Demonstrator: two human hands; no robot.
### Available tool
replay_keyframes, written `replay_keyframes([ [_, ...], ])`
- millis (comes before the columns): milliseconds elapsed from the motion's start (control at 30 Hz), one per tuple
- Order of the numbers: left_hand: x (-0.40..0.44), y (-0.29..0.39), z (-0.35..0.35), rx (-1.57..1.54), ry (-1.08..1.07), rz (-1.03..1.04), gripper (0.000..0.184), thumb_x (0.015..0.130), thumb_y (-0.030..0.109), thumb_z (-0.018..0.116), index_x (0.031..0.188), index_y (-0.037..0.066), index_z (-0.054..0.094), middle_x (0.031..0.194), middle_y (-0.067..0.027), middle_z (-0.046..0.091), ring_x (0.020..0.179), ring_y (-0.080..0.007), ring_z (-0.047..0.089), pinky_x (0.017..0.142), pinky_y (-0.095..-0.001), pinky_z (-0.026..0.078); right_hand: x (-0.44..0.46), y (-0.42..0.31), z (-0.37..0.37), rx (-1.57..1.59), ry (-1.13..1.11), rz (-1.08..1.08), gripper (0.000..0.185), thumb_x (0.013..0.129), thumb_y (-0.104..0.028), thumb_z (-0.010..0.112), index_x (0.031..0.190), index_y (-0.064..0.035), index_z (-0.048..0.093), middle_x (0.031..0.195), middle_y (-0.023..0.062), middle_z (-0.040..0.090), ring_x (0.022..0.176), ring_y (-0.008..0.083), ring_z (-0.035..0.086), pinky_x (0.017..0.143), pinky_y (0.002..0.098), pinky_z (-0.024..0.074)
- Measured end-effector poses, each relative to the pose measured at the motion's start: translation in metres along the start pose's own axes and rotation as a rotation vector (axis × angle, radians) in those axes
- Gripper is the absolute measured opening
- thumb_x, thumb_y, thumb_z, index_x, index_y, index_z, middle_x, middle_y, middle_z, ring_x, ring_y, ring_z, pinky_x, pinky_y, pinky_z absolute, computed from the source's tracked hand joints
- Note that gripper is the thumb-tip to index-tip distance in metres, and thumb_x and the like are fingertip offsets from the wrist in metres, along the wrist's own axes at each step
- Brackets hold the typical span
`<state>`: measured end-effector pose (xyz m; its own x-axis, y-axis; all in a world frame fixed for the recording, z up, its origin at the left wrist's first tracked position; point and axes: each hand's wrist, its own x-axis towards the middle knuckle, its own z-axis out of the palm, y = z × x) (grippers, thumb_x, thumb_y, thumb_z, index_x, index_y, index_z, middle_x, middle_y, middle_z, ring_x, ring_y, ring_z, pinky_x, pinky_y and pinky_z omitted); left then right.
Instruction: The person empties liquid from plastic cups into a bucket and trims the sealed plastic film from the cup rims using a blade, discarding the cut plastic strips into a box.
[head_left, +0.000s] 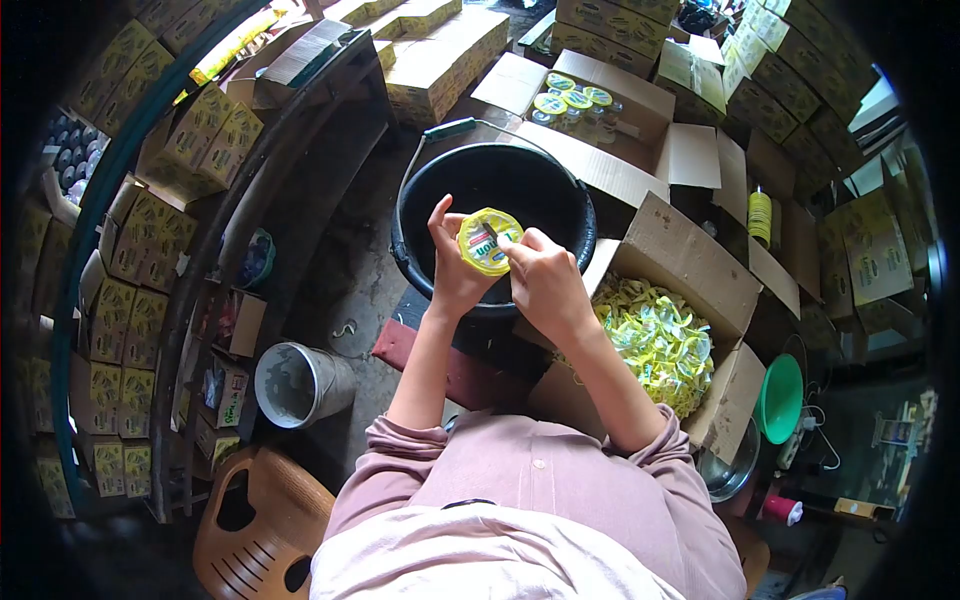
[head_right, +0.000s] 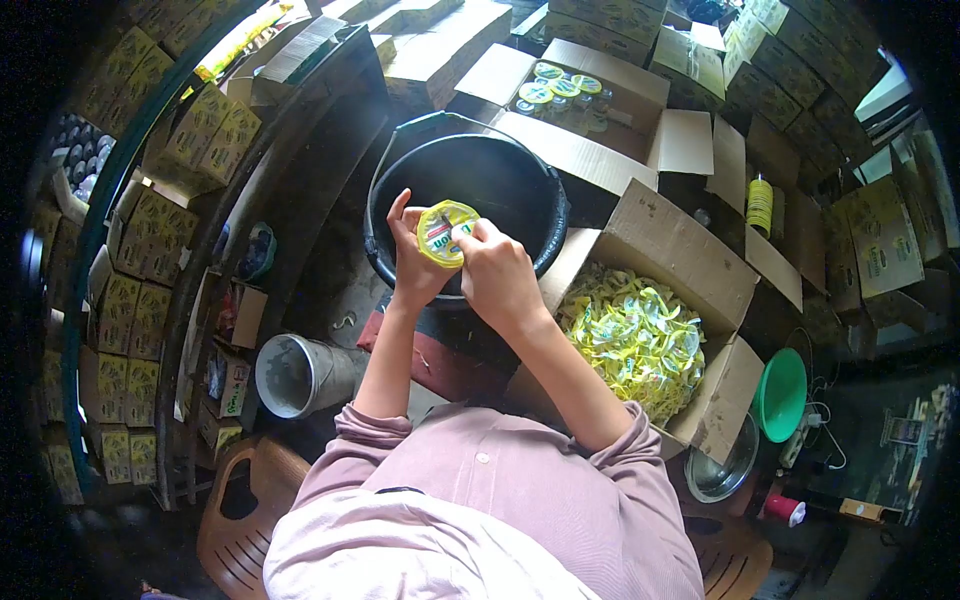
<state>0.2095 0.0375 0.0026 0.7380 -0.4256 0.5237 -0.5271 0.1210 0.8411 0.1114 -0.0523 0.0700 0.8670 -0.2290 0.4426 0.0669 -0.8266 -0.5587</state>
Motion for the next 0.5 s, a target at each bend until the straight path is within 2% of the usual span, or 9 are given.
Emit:
replay_keyframes([
  [500, -0.0006, 0.0032, -0.0005, 0.048, -0.046, 0.02, 0.1, 0.058, 0.01, 0.079, 0.129, 0.008, 0.01, 0.1, -0.0119, 0.044, 0.091, -0.0222, 0.051, 0.081, -0.0323, 0.042, 0.006, 0.0044, -0.0022, -0.041, -0.092, 0.029, 0.023, 0.069, 0.002, 0.054, 0.09, 0.0008, 0.063, 0.08, 0.0168, 0.055, 0.071, 0.0335, 0.057, 0.068, 0.041, 0.0465],
])
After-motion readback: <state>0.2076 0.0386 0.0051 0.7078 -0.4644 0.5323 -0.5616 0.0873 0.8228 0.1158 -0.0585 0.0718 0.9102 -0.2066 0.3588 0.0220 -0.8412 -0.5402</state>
